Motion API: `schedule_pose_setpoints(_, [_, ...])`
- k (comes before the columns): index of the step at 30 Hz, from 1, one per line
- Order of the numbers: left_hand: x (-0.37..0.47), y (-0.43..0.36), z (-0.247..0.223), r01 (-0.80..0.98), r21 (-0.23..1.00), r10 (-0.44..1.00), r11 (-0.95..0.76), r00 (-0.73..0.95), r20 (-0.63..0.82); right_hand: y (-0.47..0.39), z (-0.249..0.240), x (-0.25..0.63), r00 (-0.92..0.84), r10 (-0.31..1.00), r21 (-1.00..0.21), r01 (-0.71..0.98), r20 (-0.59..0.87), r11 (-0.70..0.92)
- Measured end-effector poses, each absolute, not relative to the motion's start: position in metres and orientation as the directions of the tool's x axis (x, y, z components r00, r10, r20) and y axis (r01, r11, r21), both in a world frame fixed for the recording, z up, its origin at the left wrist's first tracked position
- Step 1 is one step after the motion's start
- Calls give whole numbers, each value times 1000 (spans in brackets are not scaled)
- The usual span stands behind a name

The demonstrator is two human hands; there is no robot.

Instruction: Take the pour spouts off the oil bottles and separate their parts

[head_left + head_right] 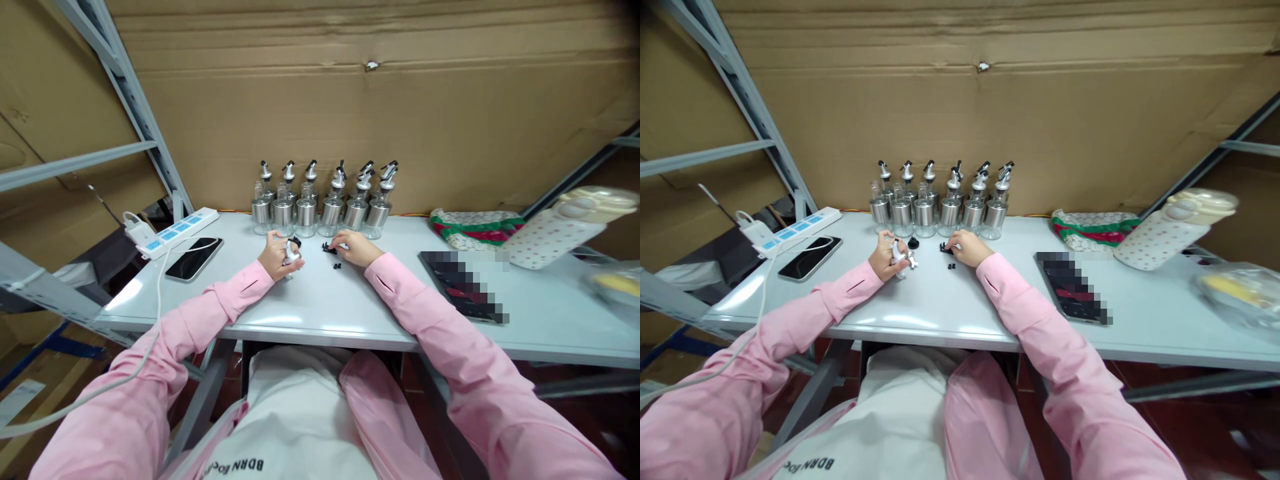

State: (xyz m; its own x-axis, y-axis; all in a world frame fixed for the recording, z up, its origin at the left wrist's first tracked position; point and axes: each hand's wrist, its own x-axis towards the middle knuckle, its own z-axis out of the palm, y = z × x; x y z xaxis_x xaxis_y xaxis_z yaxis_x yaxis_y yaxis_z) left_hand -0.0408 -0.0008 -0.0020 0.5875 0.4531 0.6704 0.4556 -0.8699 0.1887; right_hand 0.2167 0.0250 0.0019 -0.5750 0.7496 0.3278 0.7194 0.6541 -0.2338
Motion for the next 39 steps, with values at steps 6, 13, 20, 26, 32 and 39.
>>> schedule_pose_setpoints(6, [-41,-1,-2,465,185,464,-866,605,647,24,0,215,-590,749,-252,709,300,659])
schedule_pose_setpoints(13, [-42,-1,-2,446,173,445,-878,628,639,25,-2,214,-559,768,-277,720,313,637])
schedule_pose_setpoints(20, [-38,0,-4,380,111,368,-918,715,595,0,19,200,-472,595,-227,626,651,746])
schedule_pose_setpoints(26, [-31,0,-8,312,-58,231,-948,804,548,-26,26,173,-666,387,27,521,637,853])
schedule_pose_setpoints(32, [-29,-4,-4,285,-112,199,-952,853,482,-28,21,164,-701,252,154,461,668,874])
schedule_pose_setpoints(39, [-28,-7,-3,329,-232,137,-916,796,589,-29,23,164,-685,239,179,480,689,859])
